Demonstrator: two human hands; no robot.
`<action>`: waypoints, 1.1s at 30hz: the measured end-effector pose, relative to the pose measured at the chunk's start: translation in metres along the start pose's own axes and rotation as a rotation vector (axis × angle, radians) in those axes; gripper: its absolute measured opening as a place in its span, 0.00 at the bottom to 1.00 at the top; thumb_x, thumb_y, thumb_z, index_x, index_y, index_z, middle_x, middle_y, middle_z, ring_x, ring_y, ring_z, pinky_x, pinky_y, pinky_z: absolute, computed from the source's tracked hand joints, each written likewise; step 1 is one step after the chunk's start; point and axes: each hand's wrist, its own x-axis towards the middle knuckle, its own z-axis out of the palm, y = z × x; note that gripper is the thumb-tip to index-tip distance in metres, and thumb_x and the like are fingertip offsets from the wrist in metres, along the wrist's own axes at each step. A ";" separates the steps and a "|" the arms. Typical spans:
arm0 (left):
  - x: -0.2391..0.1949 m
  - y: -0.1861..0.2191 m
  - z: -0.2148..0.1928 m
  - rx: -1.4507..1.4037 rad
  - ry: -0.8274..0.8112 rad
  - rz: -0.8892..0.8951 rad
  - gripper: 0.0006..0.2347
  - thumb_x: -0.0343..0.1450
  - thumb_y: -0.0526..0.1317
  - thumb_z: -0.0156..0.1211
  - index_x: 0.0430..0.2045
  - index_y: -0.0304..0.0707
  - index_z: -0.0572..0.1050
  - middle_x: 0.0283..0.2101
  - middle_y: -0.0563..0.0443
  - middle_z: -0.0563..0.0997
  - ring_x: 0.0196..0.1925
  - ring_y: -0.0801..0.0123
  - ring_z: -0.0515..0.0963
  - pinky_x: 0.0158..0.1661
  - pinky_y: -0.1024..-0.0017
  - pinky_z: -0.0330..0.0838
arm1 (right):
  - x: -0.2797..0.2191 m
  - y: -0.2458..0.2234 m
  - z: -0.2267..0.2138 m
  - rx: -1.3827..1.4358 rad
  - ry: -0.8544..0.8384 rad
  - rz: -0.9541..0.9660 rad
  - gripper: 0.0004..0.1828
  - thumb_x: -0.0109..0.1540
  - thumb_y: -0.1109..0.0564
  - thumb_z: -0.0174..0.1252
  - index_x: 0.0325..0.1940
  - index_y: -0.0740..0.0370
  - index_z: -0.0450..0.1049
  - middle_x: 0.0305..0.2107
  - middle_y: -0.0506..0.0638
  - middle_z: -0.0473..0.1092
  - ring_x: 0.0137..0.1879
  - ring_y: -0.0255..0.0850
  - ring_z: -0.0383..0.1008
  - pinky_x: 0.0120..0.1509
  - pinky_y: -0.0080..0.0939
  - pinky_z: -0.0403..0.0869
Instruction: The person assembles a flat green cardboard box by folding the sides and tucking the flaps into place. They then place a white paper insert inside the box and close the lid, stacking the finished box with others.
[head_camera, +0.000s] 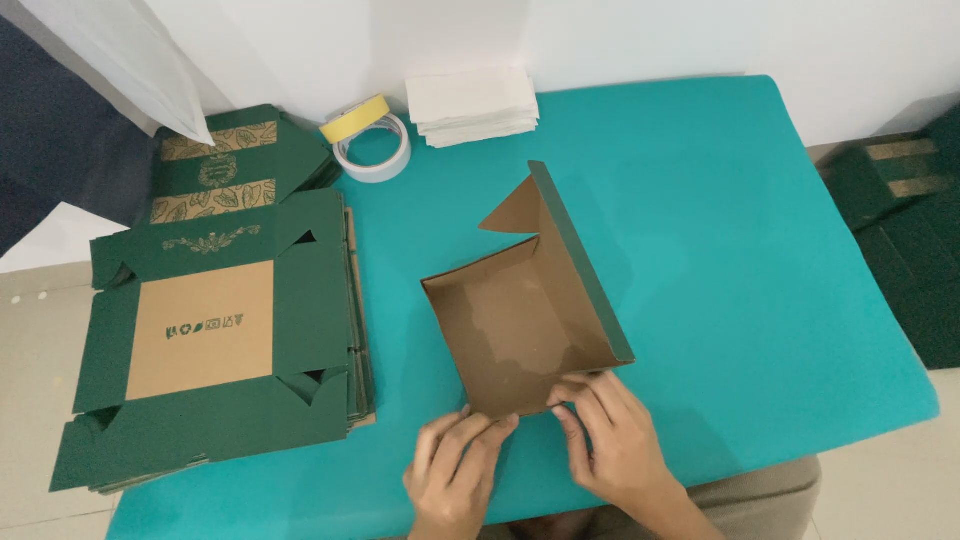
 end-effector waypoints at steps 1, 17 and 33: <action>-0.005 -0.001 0.004 0.034 -0.013 0.010 0.08 0.73 0.34 0.54 0.36 0.55 0.79 0.41 0.60 0.76 0.40 0.67 0.73 0.43 0.68 0.82 | -0.001 0.001 0.001 0.002 -0.009 0.008 0.09 0.67 0.58 0.44 0.41 0.62 0.71 0.38 0.54 0.68 0.40 0.46 0.69 0.39 0.44 0.70; 0.120 -0.044 -0.041 -0.534 -0.143 -0.339 0.18 0.78 0.46 0.36 0.57 0.36 0.62 0.62 0.40 0.64 0.67 0.57 0.65 0.62 0.60 0.65 | -0.047 -0.035 0.024 0.103 0.381 0.272 0.12 0.59 0.59 0.60 0.46 0.55 0.71 0.46 0.56 0.63 0.53 0.46 0.69 0.60 0.44 0.75; 0.067 -0.032 -0.048 -0.463 -0.684 -0.750 0.29 0.71 0.58 0.31 0.69 0.51 0.51 0.73 0.55 0.56 0.74 0.66 0.53 0.69 0.61 0.46 | 0.012 -0.017 -0.020 0.898 0.028 0.722 0.41 0.64 0.46 0.40 0.76 0.51 0.28 0.75 0.42 0.26 0.80 0.37 0.25 0.80 0.48 0.39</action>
